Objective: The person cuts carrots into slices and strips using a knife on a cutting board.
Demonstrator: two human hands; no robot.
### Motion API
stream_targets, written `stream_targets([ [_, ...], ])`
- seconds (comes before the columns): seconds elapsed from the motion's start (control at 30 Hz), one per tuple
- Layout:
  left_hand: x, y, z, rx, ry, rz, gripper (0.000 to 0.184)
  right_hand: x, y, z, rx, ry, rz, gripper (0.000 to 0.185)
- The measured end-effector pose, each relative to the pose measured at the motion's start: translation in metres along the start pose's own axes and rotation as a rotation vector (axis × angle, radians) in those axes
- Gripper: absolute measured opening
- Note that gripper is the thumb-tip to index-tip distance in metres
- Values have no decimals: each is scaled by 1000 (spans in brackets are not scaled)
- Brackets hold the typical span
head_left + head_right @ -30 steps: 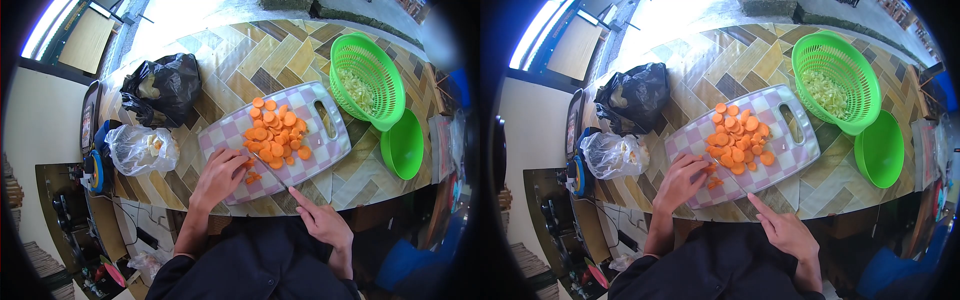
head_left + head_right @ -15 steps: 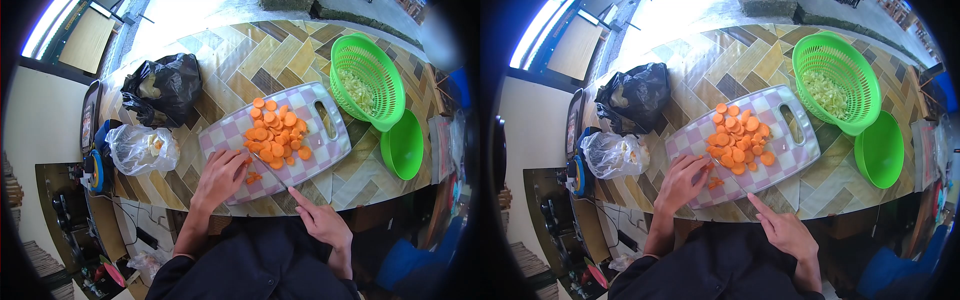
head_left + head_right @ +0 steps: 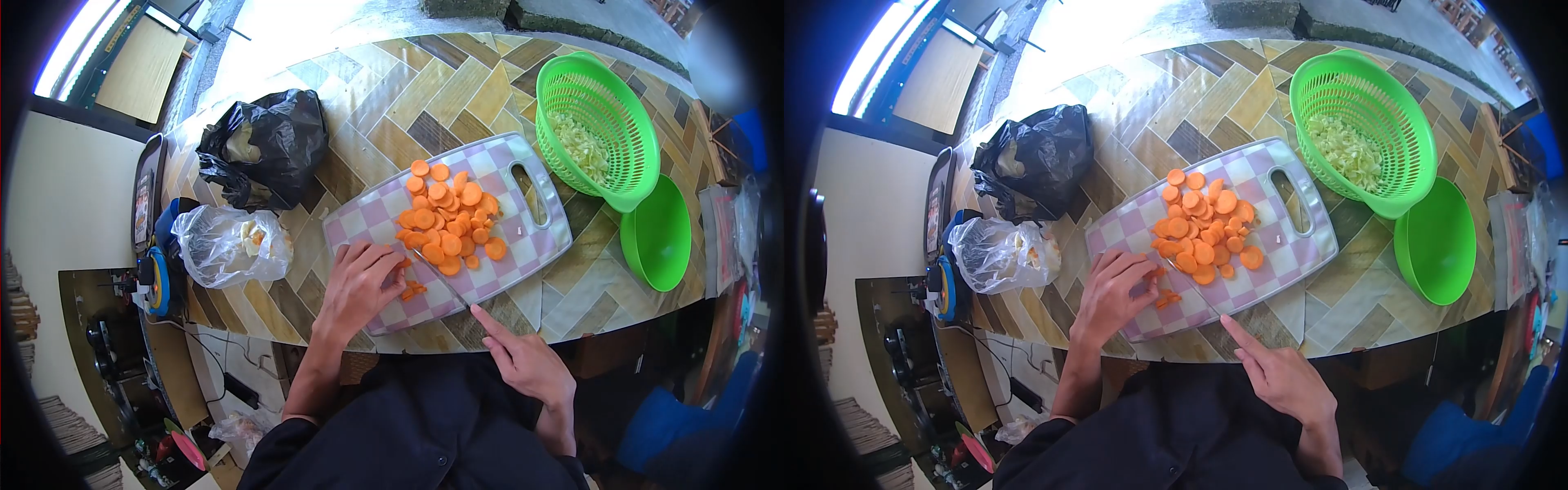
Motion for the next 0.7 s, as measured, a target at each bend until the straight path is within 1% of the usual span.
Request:
stream_targets([
  [0.1,-3,0,-1,31,4,38,31,2,-2,0,-25,0,30,59],
  [0.27,-11,1,-1,54,21,49,32,0,-2,1,-12,13,-11,60],
  [0.37,-7,0,-2,-13,10,43,31,1,-1,1,-18,-3,2,60],
  [0.47,-2,-1,-1,-28,-15,35,28,1,-2,2,-24,-9,16,59],
  [0.6,3,-2,-1,5,-33,72,24,-2,-2,2,-10,25,15,59],
  [0.7,4,-6,4,13,-34,70,23,-3,-3,3,-42,-4,45,59],
])
Point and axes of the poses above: each hand's wrist, its own z-axis away from the middle knuckle, its own y-axis out of the back of the hand, x = y × z, the point moved 10 cm from there along -z, towards the middle knuckle, and after that the axes turned 10 degrees about x, right-handed, at the moved point
